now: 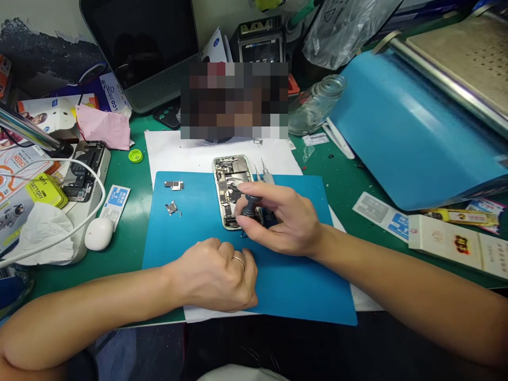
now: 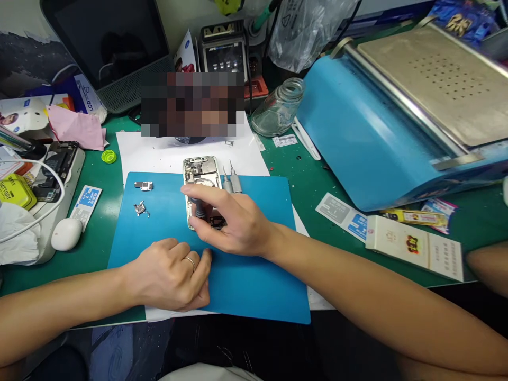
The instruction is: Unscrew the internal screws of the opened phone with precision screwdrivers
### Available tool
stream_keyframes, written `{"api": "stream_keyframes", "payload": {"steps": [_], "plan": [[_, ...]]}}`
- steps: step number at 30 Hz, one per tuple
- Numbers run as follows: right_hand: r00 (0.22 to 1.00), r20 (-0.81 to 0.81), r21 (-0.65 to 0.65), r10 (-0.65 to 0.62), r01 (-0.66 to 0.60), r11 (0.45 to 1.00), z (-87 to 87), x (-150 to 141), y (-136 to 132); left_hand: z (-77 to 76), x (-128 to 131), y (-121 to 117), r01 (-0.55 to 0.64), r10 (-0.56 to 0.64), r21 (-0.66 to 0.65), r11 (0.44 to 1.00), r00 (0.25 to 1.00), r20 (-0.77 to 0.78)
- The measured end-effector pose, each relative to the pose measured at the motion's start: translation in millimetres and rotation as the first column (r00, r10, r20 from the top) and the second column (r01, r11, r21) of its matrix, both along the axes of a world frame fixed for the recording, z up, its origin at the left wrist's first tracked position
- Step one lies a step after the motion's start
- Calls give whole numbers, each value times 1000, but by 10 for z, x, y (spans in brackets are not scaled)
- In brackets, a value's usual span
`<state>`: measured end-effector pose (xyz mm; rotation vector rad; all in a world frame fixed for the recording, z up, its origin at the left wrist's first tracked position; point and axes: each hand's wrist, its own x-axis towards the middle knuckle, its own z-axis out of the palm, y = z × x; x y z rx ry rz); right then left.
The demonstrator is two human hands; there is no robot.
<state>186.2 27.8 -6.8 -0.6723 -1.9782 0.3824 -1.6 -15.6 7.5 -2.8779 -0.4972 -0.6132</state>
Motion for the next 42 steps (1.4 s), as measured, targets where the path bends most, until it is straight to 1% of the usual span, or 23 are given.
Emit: {"api": "stream_keyframes", "payload": {"steps": [4, 12, 17, 27, 33, 42], "plan": [[999, 43, 8, -7, 7, 1000, -2, 6, 3, 14, -7, 15, -41, 41, 4, 999, 998, -51], [997, 83, 29, 1, -3, 1000, 18, 1, 12, 44, 4, 22, -121, 119, -19, 992, 990, -80], [997, 80, 37, -1, -2, 999, 10, -6, 11, 36, 4, 19, -111, 110, -19, 994, 992, -65], [997, 76, 10, 26, -27, 1000, 14, 0, 17, 16, 6, 19, -127, 126, -13, 992, 990, -64], [995, 100, -29, 23, -20, 999, 31, 11, 6, 15, 10, 14, -131, 127, -39, 991, 988, -86], [995, 95, -8, -10, 11, 1000, 13, 6, 9, 9, 3, 15, -123, 118, -63, 990, 990, -83]]}}
